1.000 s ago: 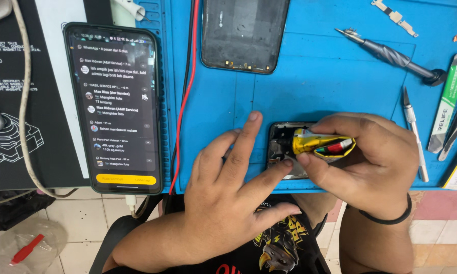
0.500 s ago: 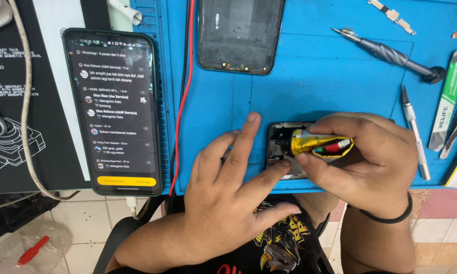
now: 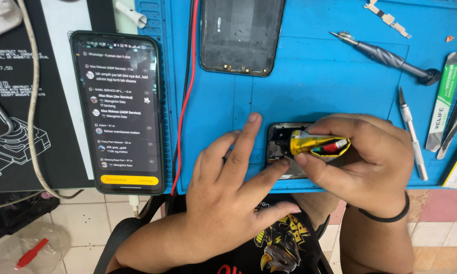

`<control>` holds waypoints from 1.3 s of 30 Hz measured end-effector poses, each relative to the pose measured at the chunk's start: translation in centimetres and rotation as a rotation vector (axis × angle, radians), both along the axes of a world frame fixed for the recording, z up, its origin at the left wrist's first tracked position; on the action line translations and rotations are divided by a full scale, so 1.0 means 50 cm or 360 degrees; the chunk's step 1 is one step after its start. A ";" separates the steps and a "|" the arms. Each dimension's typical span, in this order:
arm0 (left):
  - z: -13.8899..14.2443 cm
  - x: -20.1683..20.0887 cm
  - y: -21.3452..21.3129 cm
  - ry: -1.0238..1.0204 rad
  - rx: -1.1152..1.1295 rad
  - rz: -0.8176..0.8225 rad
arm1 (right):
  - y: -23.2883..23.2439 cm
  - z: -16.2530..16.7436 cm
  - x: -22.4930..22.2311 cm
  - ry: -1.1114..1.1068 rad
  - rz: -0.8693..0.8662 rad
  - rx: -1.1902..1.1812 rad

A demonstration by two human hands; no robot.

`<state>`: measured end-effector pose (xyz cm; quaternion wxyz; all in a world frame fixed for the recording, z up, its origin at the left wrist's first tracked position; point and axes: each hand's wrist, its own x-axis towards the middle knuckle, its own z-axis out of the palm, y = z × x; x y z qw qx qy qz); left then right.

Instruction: The person cleans old adhesive residue from a disassembled phone frame using a small pry tool, peels the protective backing from a new replacement screen, and applies glue from a tube onto the frame while a phone on the desk displays a repair tutorial. The episode ends before the new screen is mounted.

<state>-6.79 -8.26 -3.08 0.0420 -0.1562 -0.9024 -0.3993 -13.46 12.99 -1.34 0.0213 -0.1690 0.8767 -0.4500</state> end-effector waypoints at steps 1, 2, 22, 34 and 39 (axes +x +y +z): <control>0.000 0.000 0.000 -0.0002 0.0006 -0.0001 | 0.001 -0.001 0.001 -0.0002 -0.0005 -0.0019; 0.001 0.000 -0.001 0.0006 0.0007 0.0000 | 0.001 -0.002 0.002 -0.0005 -0.0013 -0.0038; 0.003 0.001 -0.004 0.0007 0.0020 -0.0018 | -0.005 -0.001 0.008 -0.0003 -0.0069 -0.0033; 0.001 0.003 0.000 0.0017 0.0006 -0.0007 | -0.010 0.000 0.007 0.0011 -0.0089 -0.0025; 0.001 0.003 0.001 0.0023 0.0006 -0.0006 | -0.010 0.001 0.007 0.0007 -0.0105 -0.0012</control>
